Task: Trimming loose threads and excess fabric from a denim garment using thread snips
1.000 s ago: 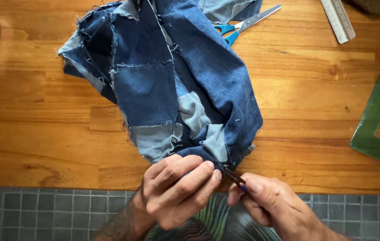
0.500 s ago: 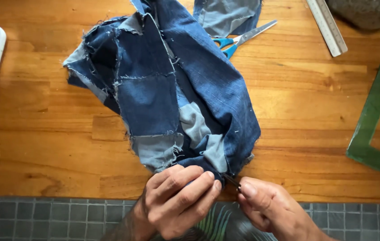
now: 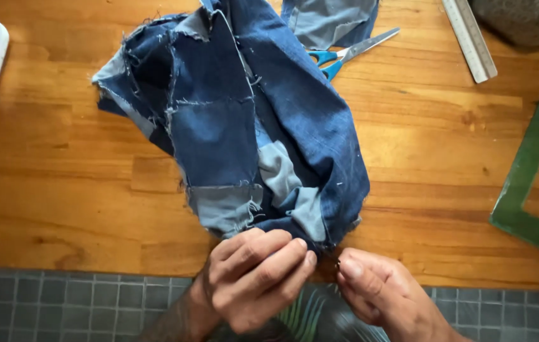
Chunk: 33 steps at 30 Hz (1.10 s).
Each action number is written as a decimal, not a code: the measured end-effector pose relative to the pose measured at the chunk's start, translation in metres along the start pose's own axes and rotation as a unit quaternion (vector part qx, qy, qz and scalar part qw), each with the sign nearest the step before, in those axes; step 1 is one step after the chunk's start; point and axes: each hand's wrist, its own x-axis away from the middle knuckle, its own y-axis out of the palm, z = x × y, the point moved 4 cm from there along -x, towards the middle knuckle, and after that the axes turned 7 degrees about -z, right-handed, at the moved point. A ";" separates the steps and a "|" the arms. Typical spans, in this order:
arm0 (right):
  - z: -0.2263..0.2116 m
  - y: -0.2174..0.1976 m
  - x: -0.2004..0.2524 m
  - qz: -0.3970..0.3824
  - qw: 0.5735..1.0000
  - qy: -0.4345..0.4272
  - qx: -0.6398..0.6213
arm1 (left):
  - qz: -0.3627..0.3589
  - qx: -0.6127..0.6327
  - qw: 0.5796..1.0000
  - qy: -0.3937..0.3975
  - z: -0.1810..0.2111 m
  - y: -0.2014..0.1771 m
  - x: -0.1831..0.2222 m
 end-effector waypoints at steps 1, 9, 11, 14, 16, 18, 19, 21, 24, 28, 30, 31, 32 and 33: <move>-0.001 0.002 0.000 -0.007 1.000 -0.002 -0.003 | -0.001 -0.006 1.000 -0.005 0.001 0.000 0.001; 0.006 0.004 -0.007 -0.009 1.000 -0.020 -0.015 | -0.015 -0.001 1.000 -0.011 0.001 0.003 0.006; 0.008 0.007 -0.008 0.002 0.999 -0.038 -0.018 | -0.016 0.004 1.000 -0.007 0.001 0.004 0.008; 0.014 0.007 -0.009 -0.002 0.998 -0.049 -0.044 | -0.020 0.010 1.000 -0.007 0.001 0.005 0.009; 0.004 0.012 -0.007 0.016 0.998 -0.046 -0.027 | -0.023 0.009 1.000 -0.005 0.000 0.004 0.009; -0.002 0.014 -0.007 0.034 0.999 -0.042 -0.009 | -0.025 0.007 1.000 -0.002 0.000 0.004 0.008; -0.004 0.013 -0.007 0.032 0.998 -0.051 0.010 | -0.022 0.006 1.000 -0.001 0.000 0.004 0.008; -0.008 0.014 -0.005 0.030 0.998 -0.056 0.027 | -0.019 0.007 1.000 -0.003 0.001 0.004 0.008; -0.016 0.016 -0.003 0.044 0.996 -0.038 0.063 | -0.012 0.009 1.000 -0.007 0.001 0.003 0.007; -0.018 0.019 -0.005 0.029 0.996 -0.057 0.059 | -0.019 0.009 1.000 -0.002 0.002 0.004 0.009; -0.017 0.018 -0.006 0.028 0.996 -0.058 0.059 | -0.022 0.008 1.000 -0.002 0.001 0.004 0.009; -0.016 0.017 -0.005 0.034 0.996 -0.062 0.061 | -0.018 0.008 1.000 0.000 0.000 0.003 0.009; -0.015 0.016 -0.005 0.040 0.995 -0.065 0.063 | -0.015 0.007 1.000 0.003 0.000 0.003 0.010; -0.010 0.014 -0.005 0.039 0.995 -0.063 0.064 | -0.016 0.006 1.000 0.001 0.000 0.002 0.010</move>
